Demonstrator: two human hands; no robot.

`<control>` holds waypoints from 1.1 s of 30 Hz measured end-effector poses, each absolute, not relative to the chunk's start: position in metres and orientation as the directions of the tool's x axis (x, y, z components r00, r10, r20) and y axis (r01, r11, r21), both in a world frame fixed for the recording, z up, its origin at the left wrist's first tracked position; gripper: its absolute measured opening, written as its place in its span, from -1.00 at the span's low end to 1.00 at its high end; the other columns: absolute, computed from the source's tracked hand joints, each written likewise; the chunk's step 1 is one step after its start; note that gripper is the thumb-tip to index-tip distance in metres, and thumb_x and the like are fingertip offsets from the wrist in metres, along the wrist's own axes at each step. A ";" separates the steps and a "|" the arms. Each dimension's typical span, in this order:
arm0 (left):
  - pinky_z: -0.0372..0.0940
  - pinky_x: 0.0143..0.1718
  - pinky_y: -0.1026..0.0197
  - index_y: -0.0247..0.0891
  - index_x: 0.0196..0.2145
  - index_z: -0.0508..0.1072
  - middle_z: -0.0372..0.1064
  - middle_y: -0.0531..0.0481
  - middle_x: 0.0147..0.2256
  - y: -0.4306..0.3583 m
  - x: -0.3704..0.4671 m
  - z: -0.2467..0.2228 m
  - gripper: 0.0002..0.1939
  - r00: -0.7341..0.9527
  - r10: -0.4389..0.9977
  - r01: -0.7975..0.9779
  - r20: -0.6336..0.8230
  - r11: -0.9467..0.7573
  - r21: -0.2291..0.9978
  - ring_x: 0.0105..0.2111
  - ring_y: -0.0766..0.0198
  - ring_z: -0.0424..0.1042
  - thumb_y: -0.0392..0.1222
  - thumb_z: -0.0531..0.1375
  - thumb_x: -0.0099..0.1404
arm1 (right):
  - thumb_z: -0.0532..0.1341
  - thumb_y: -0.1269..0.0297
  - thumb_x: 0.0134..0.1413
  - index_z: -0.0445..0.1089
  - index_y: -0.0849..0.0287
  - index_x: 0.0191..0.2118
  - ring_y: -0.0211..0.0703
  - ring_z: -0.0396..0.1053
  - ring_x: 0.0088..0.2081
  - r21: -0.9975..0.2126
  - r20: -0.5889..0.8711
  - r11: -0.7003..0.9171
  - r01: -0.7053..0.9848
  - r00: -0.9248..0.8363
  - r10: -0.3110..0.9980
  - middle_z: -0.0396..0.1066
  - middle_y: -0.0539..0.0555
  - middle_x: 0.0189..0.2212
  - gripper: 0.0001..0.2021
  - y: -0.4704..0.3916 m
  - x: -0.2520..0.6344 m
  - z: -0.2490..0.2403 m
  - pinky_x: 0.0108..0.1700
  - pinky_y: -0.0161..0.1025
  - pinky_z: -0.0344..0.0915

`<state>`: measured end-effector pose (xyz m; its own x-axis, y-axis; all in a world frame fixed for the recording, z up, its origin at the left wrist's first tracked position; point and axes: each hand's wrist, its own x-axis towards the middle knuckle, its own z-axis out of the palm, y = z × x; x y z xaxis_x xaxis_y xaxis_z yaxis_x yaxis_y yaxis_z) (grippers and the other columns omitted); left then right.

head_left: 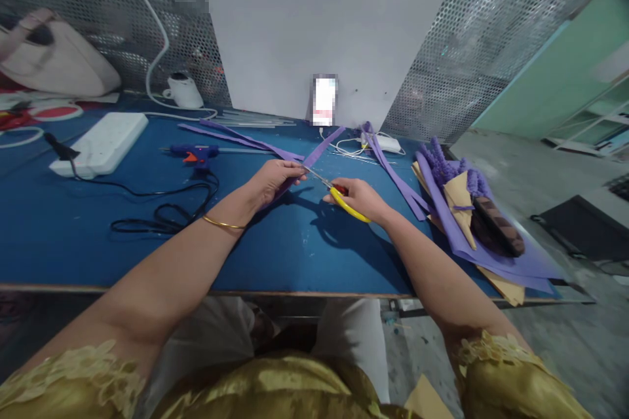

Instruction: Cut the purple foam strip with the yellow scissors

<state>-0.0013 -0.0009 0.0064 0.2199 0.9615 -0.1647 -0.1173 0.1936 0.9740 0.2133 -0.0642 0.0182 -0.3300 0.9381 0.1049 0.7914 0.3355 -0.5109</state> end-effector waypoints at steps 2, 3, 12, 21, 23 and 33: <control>0.27 -0.51 0.40 -0.36 -0.51 0.58 0.48 -0.02 -0.56 -0.001 -0.001 0.007 -0.91 0.217 0.960 -0.114 -0.174 0.202 0.973 -0.57 0.42 0.35 -0.39 0.39 -0.06 | 0.20 -0.07 0.06 0.33 0.15 -0.41 -0.30 0.08 -0.50 -0.517 0.110 0.342 0.784 -0.335 0.936 0.15 -0.09 -0.57 -0.65 -0.064 0.214 0.018 -0.43 -0.30 -0.09; 0.26 -0.52 0.41 -0.36 -0.52 0.58 0.48 -0.03 -0.56 -0.001 -0.001 0.007 -0.92 0.215 0.960 -0.115 -0.179 0.207 0.972 -0.58 0.43 0.35 -0.40 0.39 -0.05 | 0.20 -0.08 0.06 0.34 0.15 -0.41 -0.30 0.08 -0.49 -0.521 0.113 0.346 0.780 -0.339 0.934 0.15 -0.09 -0.56 -0.65 -0.064 0.214 0.018 -0.43 -0.31 -0.09; 0.25 -0.54 0.40 -0.36 -0.53 0.57 0.47 -0.03 -0.57 -0.002 -0.001 0.009 -0.89 0.211 0.959 -0.111 -0.191 0.218 0.970 -0.58 0.43 0.34 -0.38 0.42 -0.07 | 0.22 -0.06 0.04 0.41 0.13 -0.29 -0.28 0.14 -0.47 -0.537 0.087 0.324 0.779 -0.330 0.940 0.23 -0.08 -0.53 -0.66 -0.062 0.215 0.013 -0.41 -0.31 -0.05; 0.27 -0.47 0.38 -0.35 -0.49 0.58 0.48 -0.03 -0.53 0.001 -0.003 0.005 -0.92 0.218 0.954 -0.093 -0.204 0.228 0.969 -0.57 0.43 0.35 -0.37 0.40 0.00 | 0.21 -0.08 0.05 0.34 0.15 -0.40 -0.30 0.08 -0.49 -0.547 0.106 0.346 0.762 -0.346 0.932 0.16 -0.09 -0.56 -0.65 -0.063 0.216 0.016 -0.42 -0.30 -0.07; 0.27 -0.48 0.39 -0.34 -0.49 0.58 0.48 -0.03 -0.52 0.002 -0.003 0.004 -0.96 0.214 0.953 -0.079 -0.216 0.237 0.968 -0.58 0.44 0.35 -0.38 0.37 0.05 | 0.20 -0.09 0.05 0.35 0.15 -0.40 -0.30 0.07 -0.49 -0.549 0.103 0.343 0.762 -0.345 0.933 0.16 -0.09 -0.57 -0.65 -0.064 0.216 0.017 -0.42 -0.30 -0.07; 0.20 -0.54 0.39 -0.37 -0.48 0.57 0.47 -0.04 -0.53 -0.001 -0.004 0.010 -0.93 0.246 0.948 -0.083 -0.200 0.227 0.970 -0.59 0.44 0.33 -0.36 0.39 0.02 | 0.21 -0.09 0.04 0.33 0.12 -0.39 -0.30 0.08 -0.51 -0.469 0.148 0.332 0.818 -0.298 0.943 0.17 -0.09 -0.57 -0.66 -0.064 0.215 0.016 -0.44 -0.29 -0.09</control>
